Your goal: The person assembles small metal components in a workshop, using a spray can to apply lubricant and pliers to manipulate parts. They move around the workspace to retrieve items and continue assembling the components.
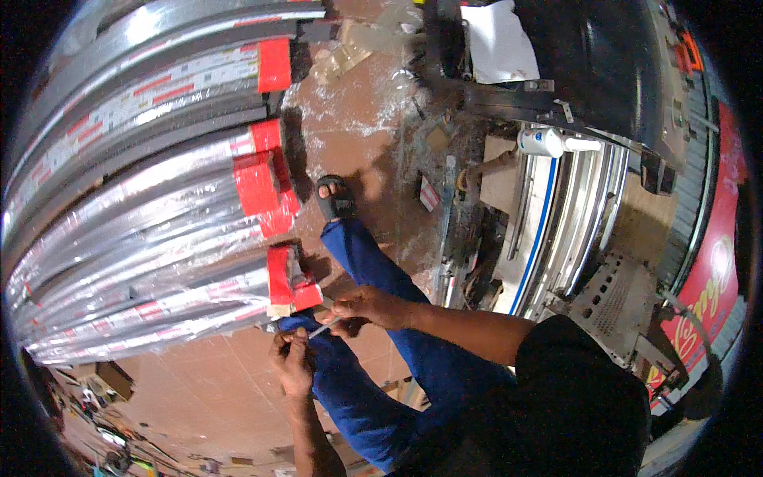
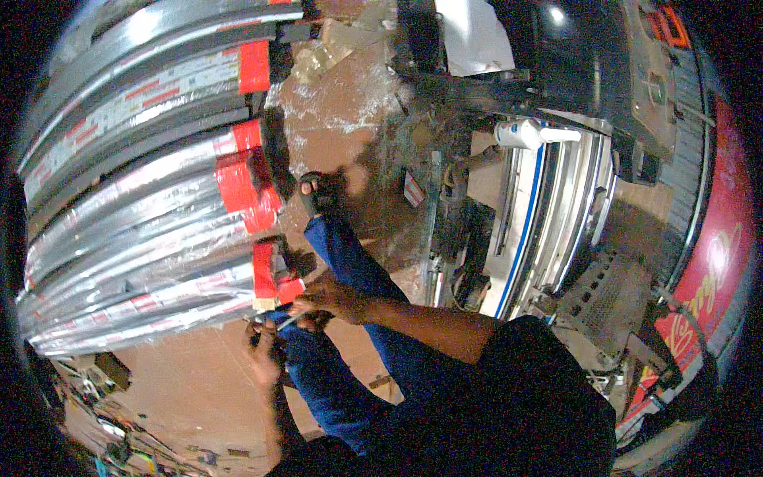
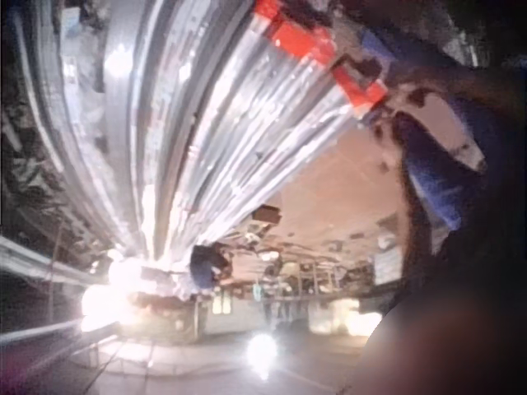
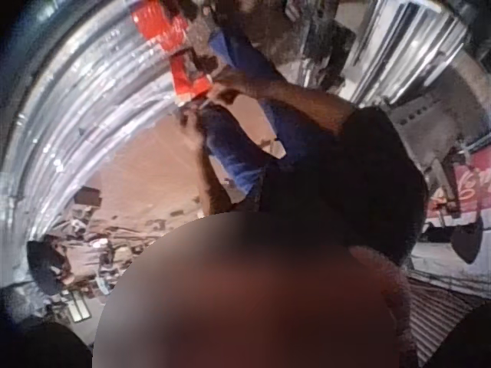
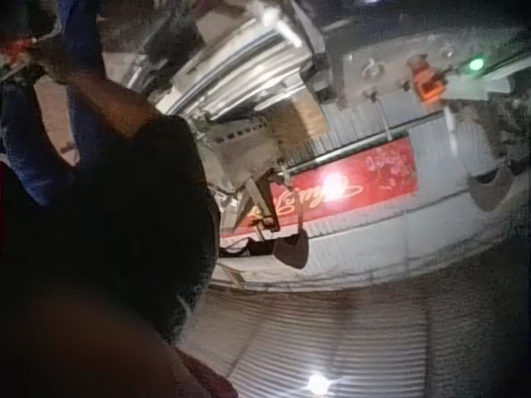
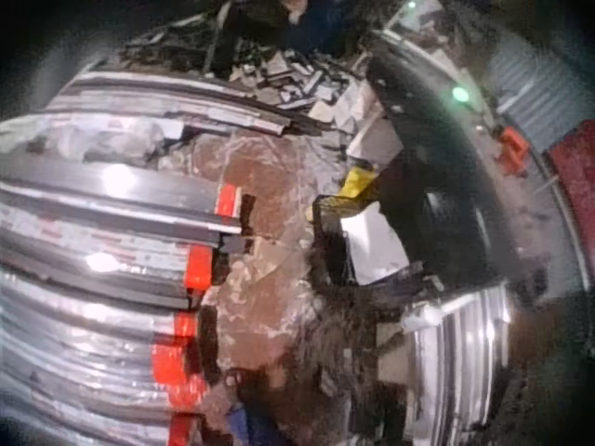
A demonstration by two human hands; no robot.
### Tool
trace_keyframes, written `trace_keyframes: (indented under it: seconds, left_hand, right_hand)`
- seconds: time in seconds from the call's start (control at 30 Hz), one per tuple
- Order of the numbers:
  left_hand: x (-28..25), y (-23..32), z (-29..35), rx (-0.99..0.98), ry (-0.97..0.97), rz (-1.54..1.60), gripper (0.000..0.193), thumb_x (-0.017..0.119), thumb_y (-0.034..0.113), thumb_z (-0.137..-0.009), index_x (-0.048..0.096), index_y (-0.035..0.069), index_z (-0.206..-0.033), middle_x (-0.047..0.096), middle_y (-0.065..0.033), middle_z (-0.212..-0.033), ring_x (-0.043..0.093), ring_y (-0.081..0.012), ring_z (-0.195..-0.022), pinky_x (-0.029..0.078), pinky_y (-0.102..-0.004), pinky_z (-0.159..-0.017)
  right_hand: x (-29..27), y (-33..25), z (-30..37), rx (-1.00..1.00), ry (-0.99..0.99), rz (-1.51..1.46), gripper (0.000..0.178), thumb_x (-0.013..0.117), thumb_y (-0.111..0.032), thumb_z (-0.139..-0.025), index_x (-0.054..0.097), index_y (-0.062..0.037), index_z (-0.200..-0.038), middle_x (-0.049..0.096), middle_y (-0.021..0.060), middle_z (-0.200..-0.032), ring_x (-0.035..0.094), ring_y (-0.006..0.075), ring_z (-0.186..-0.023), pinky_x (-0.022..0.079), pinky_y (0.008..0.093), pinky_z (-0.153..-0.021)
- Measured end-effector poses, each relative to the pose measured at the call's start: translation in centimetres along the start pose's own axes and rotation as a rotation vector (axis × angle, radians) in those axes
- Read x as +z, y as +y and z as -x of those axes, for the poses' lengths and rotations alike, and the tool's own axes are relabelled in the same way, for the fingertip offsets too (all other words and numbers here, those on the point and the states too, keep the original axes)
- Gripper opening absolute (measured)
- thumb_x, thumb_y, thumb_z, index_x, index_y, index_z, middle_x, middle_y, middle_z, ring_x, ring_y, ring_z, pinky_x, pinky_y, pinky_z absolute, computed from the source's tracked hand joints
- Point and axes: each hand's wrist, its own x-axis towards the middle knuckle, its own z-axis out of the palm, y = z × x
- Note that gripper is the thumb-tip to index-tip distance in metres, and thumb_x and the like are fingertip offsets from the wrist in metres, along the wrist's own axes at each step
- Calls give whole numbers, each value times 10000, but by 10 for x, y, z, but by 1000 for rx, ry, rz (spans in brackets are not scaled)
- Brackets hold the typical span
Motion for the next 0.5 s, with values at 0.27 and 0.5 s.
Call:
trace_keyframes:
  seconds: [0.27, 0.5]
  left_hand:
    - [48, 67, 3, 1017, -498, -734, 301, 788, 5, -682, 518, 69, -799, 590, -106, -752, 580, -323, -690, 496, -392, -647]
    - [80, 71, 3, 204, -405, -859, 172, 691, 141, -881, 541, 63, -848, 567, -92, -699, 579, -231, -633, 454, -349, -581]
  right_hand:
    - [-24, -21, 29, 156, -468, 338, 405, 499, -458, -1008, 639, -79, -1036, 462, -34, -699, 452, 91, -633, 404, 271, -585]
    - [-21, 11, 44, -336, -81, 529, 409, 473, -451, -1015, 618, -69, -1012, 641, 63, -779, 640, 212, -740, 490, 363, -673]
